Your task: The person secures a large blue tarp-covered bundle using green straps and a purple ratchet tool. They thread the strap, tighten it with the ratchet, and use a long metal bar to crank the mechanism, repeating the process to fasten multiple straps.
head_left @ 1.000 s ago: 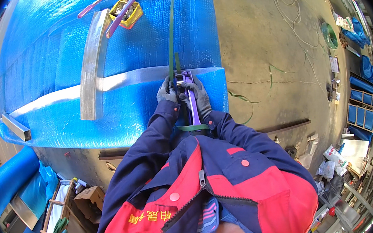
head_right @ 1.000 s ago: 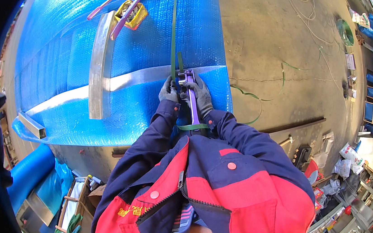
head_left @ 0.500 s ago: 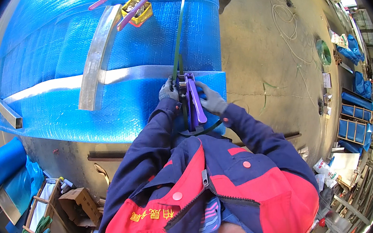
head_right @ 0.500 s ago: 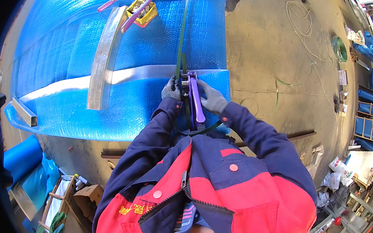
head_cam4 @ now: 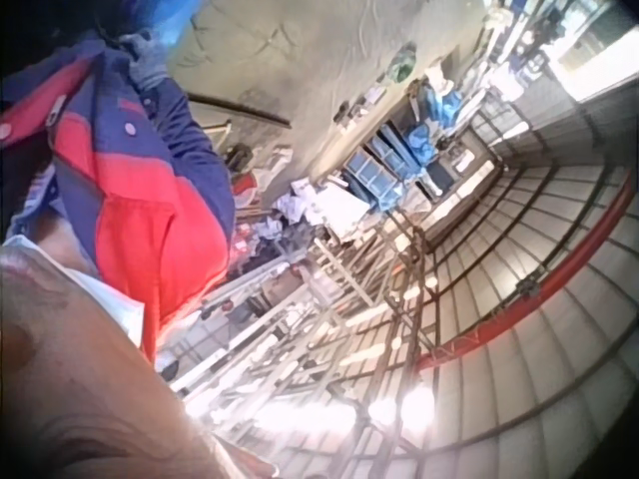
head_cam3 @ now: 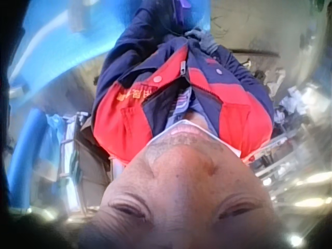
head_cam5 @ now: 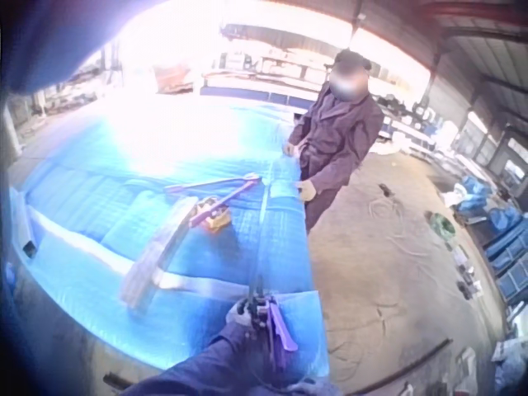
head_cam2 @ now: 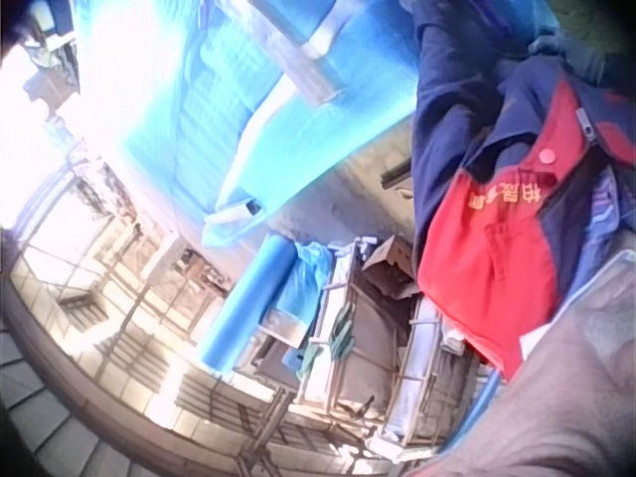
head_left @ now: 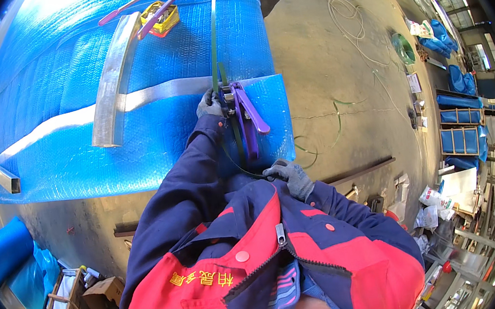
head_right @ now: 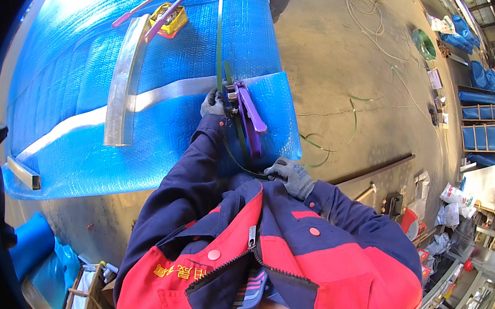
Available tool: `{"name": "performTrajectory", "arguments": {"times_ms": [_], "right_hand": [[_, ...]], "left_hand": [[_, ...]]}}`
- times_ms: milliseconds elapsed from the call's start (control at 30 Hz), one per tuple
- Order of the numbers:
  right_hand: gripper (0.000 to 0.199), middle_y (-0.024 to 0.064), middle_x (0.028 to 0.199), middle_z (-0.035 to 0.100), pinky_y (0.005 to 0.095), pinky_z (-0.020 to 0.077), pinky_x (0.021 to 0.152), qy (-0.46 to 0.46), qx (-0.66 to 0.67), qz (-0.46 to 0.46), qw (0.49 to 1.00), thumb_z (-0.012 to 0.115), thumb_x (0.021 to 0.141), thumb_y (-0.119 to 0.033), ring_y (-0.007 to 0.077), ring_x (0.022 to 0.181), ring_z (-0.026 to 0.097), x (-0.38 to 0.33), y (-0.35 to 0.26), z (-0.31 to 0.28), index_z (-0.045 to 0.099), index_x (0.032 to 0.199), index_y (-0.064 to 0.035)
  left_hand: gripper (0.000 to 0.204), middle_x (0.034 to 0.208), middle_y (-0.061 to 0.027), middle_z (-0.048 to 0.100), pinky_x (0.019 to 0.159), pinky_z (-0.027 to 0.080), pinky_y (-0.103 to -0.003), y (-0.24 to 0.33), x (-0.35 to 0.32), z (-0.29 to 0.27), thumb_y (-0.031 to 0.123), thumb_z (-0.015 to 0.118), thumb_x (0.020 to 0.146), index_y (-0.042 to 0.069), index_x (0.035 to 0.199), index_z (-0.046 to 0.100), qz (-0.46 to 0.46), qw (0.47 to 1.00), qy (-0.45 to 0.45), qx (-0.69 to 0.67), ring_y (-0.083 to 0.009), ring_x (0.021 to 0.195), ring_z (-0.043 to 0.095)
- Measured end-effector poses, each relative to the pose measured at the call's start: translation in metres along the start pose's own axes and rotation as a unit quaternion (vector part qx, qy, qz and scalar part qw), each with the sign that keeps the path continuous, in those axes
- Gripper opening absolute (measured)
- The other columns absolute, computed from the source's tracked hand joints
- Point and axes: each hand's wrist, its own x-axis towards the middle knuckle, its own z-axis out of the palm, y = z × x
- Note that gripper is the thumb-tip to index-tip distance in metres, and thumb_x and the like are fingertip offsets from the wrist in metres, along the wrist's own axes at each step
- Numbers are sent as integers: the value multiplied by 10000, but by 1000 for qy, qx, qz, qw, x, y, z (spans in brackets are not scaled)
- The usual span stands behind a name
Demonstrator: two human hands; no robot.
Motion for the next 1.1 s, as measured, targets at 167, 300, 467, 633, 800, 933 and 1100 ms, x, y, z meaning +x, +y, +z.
{"name": "performTrajectory", "arguments": {"times_ms": [167, 300, 467, 633, 800, 933, 1100], "right_hand": [[130, 95, 978, 746, 326, 559, 776, 5, 332, 285, 899, 742, 892, -53, 151, 878, 688, 13, 23, 23, 706, 999, 11], [500, 192, 1175, 679, 378, 562, 882, 191, 102, 149, 965, 816, 847, -160, 287, 1019, 685, 88, 29, -10, 598, 1264, 11], [557, 208, 1285, 616, 412, 550, 899, 328, -137, -70, 932, 809, 855, -247, 365, 1074, 651, 213, 30, 4, 583, 1316, -29], [102, 179, 1012, 707, 390, 558, 866, 429, 52, -36, 901, 696, 931, -125, 351, 945, 695, 237, 43, 19, 716, 972, -33], [131, 168, 1048, 697, 416, 546, 814, 404, 73, 56, 910, 714, 924, -145, 358, 943, 684, 236, 47, 13, 701, 1012, -49], [147, 165, 1037, 691, 440, 535, 813, 365, 85, 66, 925, 718, 928, -174, 365, 948, 671, 241, 41, 10, 695, 1010, -55], [157, 164, 1118, 689, 402, 535, 908, 355, 45, 8, 934, 735, 909, -143, 348, 1033, 669, 237, 40, 9, 701, 1038, -61]], "left_hand": [[307, 989, -120, 760, 744, 565, -331, -26, 15, 3, 190, 583, 1026, 76, 1296, 672, 109, 991, 23, 79, -204, 817, 729], [356, 1151, -190, 732, 925, 543, -356, -29, 12, 4, 194, 582, 1015, 59, 1340, 638, 110, 992, 3, 63, -315, 1075, 717], [445, 1236, -203, 692, 952, 538, -421, -17, 2, -2, 291, 577, 1014, 103, 1418, 571, 120, 977, -12, 176, -361, 1115, 687], [417, 1223, -204, 688, 955, 531, -459, -9, -2, -4, 296, 560, 1018, 158, 1411, 583, 122, 967, -14, 222, -386, 1139, 656], [424, 1215, -213, 682, 939, 535, -452, -1, -13, 0, 270, 562, 1016, 157, 1425, 571, 117, 950, -30, 287, -391, 1112, 662], [416, 1198, -218, 688, 935, 539, -440, 10, -16, -1, 254, 558, 1023, 151, 1426, 571, 119, 948, -34, 293, -393, 1108, 665], [498, 1189, -217, 681, 897, 536, -482, 14, -12, -3, 338, 569, 993, 198, 1469, 531, 54, 943, -63, 322, -407, 1061, 667]]}}
